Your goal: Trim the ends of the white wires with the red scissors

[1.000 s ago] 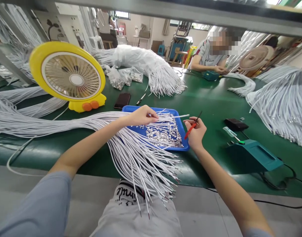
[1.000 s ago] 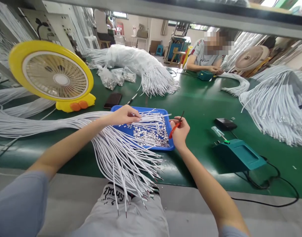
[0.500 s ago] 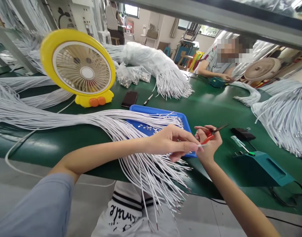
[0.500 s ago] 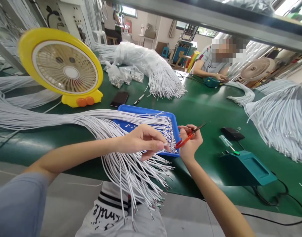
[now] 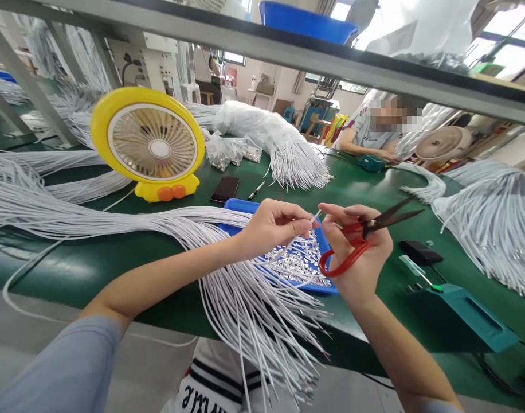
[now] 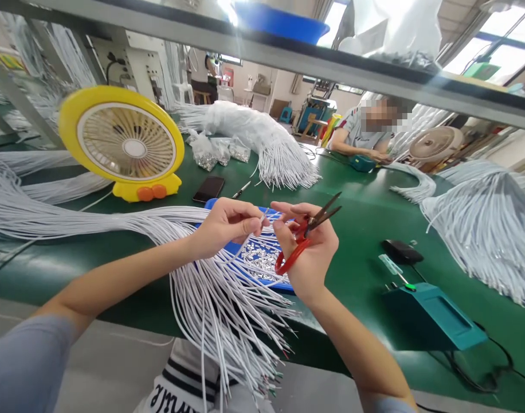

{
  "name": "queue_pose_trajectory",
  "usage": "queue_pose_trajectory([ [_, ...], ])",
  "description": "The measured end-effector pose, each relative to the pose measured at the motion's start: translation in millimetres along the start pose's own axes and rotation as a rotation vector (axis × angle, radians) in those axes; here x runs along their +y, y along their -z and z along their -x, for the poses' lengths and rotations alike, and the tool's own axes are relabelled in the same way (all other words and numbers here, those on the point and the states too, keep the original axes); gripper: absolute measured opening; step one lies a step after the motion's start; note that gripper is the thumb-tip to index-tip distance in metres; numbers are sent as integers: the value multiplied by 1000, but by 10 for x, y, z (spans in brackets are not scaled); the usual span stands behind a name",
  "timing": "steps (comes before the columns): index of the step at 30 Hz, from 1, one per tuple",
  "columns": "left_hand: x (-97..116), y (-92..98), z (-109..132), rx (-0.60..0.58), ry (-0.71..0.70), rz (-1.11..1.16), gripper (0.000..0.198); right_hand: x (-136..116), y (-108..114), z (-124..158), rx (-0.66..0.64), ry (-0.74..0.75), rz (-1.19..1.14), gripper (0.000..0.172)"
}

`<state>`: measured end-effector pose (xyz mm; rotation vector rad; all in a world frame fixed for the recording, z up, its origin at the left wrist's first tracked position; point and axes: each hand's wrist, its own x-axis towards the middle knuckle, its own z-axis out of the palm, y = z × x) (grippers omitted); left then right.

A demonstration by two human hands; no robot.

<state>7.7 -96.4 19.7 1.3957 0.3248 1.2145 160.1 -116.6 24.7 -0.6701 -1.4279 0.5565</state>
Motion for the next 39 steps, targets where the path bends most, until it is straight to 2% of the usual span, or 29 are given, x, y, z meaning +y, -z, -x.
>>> queue_pose_trajectory([
  [5, -37, -37, 8, 21, 46, -52, 22, -24, 36, 2, 18, 83, 61, 25],
  [15, -76, -109, 34, 56, 5, -186, 29, -109, 96, -27, -70, -146, 85, 24],
  [23, -107, -107, 73, 127, -21, -251, 17, -53, 101, -61, -104, -242, 30, 29],
  [32, -129, -138, 89, 227, 37, -258, 25, -41, 143, -98, -187, -160, 231, 22],
  [39, -93, -118, 83, 286, -33, -288, 16, -70, 159, -118, -203, -195, 234, 26],
])
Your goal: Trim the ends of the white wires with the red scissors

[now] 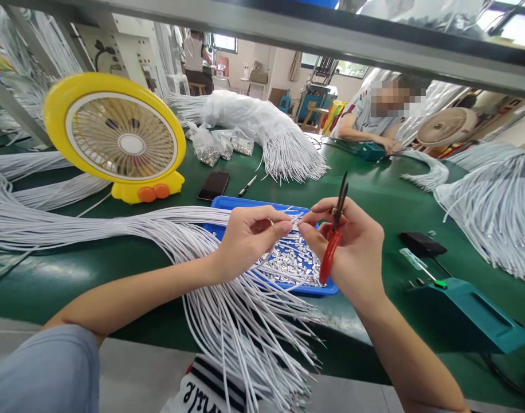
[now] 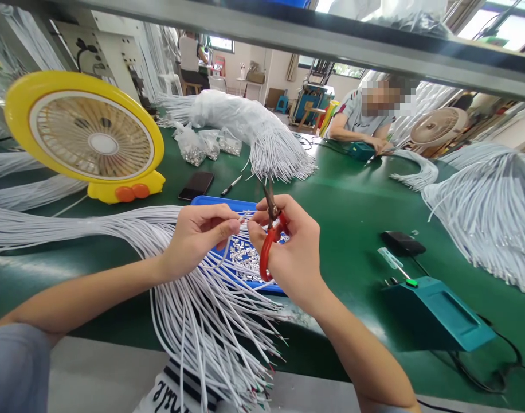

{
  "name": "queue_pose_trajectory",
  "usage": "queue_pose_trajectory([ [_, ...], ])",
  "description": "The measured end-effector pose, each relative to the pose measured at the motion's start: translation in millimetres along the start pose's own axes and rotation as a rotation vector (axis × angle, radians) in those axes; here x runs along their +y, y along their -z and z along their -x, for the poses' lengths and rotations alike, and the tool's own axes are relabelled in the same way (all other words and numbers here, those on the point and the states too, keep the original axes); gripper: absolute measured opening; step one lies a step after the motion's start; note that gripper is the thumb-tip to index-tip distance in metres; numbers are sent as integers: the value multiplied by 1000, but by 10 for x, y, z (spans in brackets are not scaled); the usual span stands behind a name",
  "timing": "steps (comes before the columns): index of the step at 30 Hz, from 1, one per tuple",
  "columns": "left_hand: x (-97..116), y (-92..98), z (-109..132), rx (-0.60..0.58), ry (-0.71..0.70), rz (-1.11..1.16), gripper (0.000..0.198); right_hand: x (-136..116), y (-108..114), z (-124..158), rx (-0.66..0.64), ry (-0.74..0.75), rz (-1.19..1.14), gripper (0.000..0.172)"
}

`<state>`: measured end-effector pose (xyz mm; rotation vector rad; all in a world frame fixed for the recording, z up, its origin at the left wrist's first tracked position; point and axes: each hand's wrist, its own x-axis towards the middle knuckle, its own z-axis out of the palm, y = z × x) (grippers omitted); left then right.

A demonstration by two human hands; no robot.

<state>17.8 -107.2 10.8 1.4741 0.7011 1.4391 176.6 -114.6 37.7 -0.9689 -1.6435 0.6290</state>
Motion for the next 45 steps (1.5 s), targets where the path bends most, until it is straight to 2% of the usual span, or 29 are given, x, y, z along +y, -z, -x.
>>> queue_pose_trajectory([
  [3, 9, 47, -34, 19, -70, 37, 8, 15, 10, -29, -2, -24, -14, 24],
  [5, 13, 70, -47, 8, -66, 71, 9, 32, 10, -51, 10, -27, -48, 22],
  [8, 5, 83, -46, -19, 16, 156, 16, 45, -2, -68, 46, -5, -117, 20],
  [12, -13, 77, -38, -42, 127, 236, 13, 37, -18, -58, 113, 43, -158, 20],
  [18, -7, 74, -20, -127, 181, 183, 17, 35, -5, -11, 95, 144, -141, 24],
  [24, -9, 53, -11, -85, 159, 178, 17, 40, -12, 25, 31, 194, -136, 26],
  [30, 13, 20, -22, -51, 140, 213, 6, 23, -11, 26, 51, 200, -92, 23],
  [34, 15, 30, -21, -42, 118, 148, 10, 32, -3, 23, 28, 209, -50, 23],
  [38, 15, 42, -39, -5, 61, 58, 12, 54, 2, 10, 32, 163, -39, 21],
  [43, 16, 27, -51, -9, -47, 2, 9, 77, 6, 10, -13, 236, -15, 29],
  [45, 13, 26, -49, -2, -67, -15, 8, 79, 5, 9, -5, 221, 14, 26],
])
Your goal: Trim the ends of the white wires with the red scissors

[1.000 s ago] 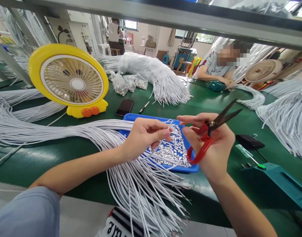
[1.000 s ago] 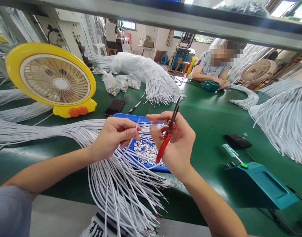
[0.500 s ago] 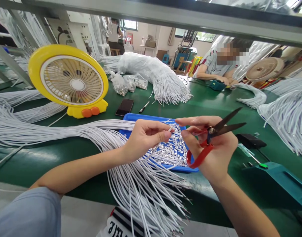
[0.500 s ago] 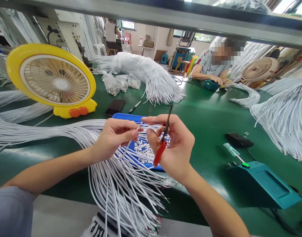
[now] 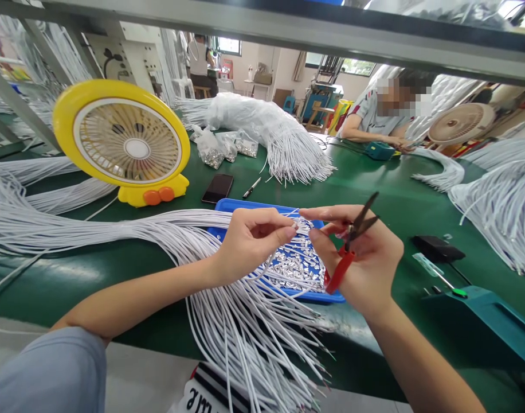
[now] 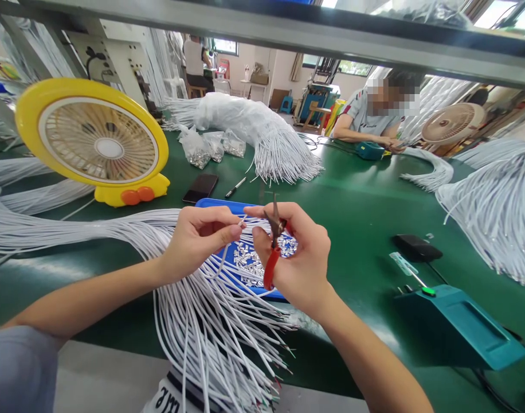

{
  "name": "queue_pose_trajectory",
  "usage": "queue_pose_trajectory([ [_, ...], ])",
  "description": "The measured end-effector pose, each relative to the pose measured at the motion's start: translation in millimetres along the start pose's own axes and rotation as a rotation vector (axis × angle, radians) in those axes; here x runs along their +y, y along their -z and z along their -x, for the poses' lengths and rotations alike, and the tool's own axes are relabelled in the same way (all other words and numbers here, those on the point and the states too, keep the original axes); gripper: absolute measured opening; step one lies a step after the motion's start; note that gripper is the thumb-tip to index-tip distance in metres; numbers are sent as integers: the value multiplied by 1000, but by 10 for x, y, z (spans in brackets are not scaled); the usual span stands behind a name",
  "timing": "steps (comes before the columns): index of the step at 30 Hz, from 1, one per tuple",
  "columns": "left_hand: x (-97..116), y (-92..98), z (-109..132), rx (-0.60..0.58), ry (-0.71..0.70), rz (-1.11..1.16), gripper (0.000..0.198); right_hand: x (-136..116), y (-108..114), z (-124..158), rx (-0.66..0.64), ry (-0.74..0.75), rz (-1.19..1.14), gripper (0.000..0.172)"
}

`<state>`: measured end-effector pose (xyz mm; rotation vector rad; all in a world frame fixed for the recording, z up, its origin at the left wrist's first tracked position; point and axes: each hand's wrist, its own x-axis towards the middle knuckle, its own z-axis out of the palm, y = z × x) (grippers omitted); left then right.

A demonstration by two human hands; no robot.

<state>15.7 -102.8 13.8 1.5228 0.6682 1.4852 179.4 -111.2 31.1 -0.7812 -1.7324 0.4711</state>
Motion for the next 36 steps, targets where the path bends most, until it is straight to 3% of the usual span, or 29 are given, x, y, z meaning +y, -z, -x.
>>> queue_pose_trajectory([
  [6, -30, 45, -24, 26, -17, -117, 11, 7, 53, -62, 18, -86, -13, 17],
  [10, -49, 81, -56, 48, -96, -169, 6, 65, 132, -153, -103, -137, 216, 16],
  [13, -59, 97, -75, 73, -142, -200, 5, 97, 165, -184, -214, -140, 353, 22],
  [17, -74, 109, -90, 69, -172, -234, 5, 81, 167, -164, -243, -99, 541, 35],
  [20, -83, 109, -93, 71, -189, -241, 5, 59, 147, -149, -272, -42, 621, 35],
  [26, -90, 91, -75, 73, -178, -223, 6, 53, 90, -140, -333, -5, 669, 33],
  [36, -112, 85, -38, -26, -109, -146, 12, 27, 86, -125, -387, -44, 596, 32],
])
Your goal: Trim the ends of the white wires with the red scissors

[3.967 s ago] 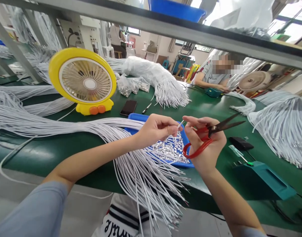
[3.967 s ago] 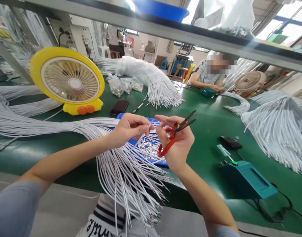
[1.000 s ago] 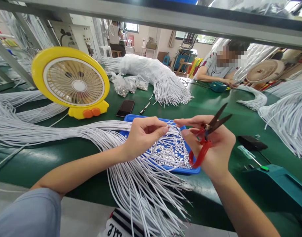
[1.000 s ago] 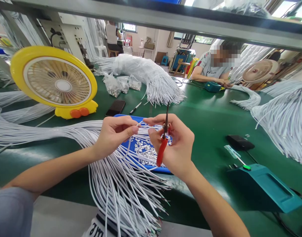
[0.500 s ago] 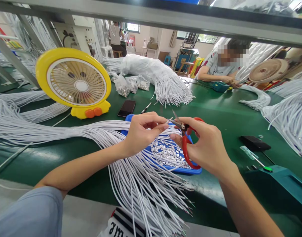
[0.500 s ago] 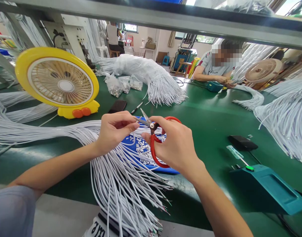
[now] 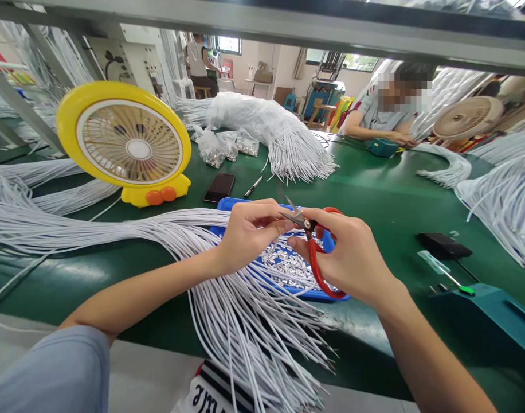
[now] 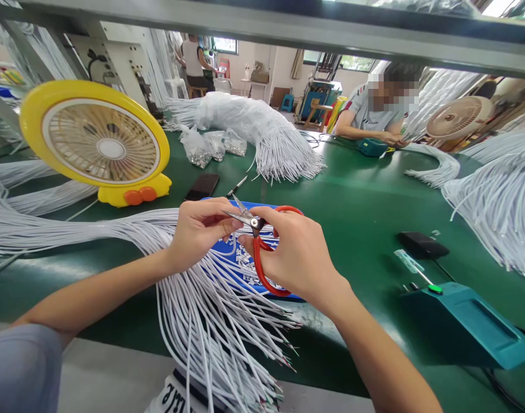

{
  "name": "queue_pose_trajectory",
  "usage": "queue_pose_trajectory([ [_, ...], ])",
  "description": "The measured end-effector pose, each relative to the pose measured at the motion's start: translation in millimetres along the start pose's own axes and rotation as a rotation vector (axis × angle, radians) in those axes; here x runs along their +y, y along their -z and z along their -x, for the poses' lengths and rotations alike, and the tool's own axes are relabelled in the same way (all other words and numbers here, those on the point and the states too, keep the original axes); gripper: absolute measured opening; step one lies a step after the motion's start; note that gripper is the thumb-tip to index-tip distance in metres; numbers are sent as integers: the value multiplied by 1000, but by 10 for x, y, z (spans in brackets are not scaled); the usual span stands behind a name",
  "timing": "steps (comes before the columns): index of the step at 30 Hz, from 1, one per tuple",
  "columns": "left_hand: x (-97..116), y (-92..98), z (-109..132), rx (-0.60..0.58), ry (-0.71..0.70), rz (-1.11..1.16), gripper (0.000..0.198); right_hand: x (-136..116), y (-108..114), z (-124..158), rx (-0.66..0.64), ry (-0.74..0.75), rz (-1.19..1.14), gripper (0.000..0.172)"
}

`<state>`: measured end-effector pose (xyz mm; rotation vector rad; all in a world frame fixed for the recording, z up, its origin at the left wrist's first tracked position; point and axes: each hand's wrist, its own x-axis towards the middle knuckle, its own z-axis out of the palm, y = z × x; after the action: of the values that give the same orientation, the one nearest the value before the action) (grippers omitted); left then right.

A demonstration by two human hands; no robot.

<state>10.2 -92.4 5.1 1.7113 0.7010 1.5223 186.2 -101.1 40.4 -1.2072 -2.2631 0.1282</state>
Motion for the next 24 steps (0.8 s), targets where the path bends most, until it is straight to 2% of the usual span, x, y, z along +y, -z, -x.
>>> queue_pose_trajectory([
  [4, -9, -10, 6, 6, -11, 6, 12, -16, 5, 0, -24, -18, -13, 32],
  [11, -32, -14, 18, 45, -112, -99, 11, -29, 28, 10, -55, -31, -20, 29],
  [15, -34, -9, 30, 40, -124, -152, 14, -30, 26, 11, -66, -34, -47, 27],
  [20, -6, -20, 34, 48, -162, -129, 10, -57, 35, 19, -103, -64, -129, 27],
  [22, -18, -19, 12, 50, -145, -106, 7, -19, 57, 9, -125, -94, -184, 24],
  [24, -54, -11, -25, 74, -66, -62, 5, 69, 86, -22, -177, -141, -216, 21],
])
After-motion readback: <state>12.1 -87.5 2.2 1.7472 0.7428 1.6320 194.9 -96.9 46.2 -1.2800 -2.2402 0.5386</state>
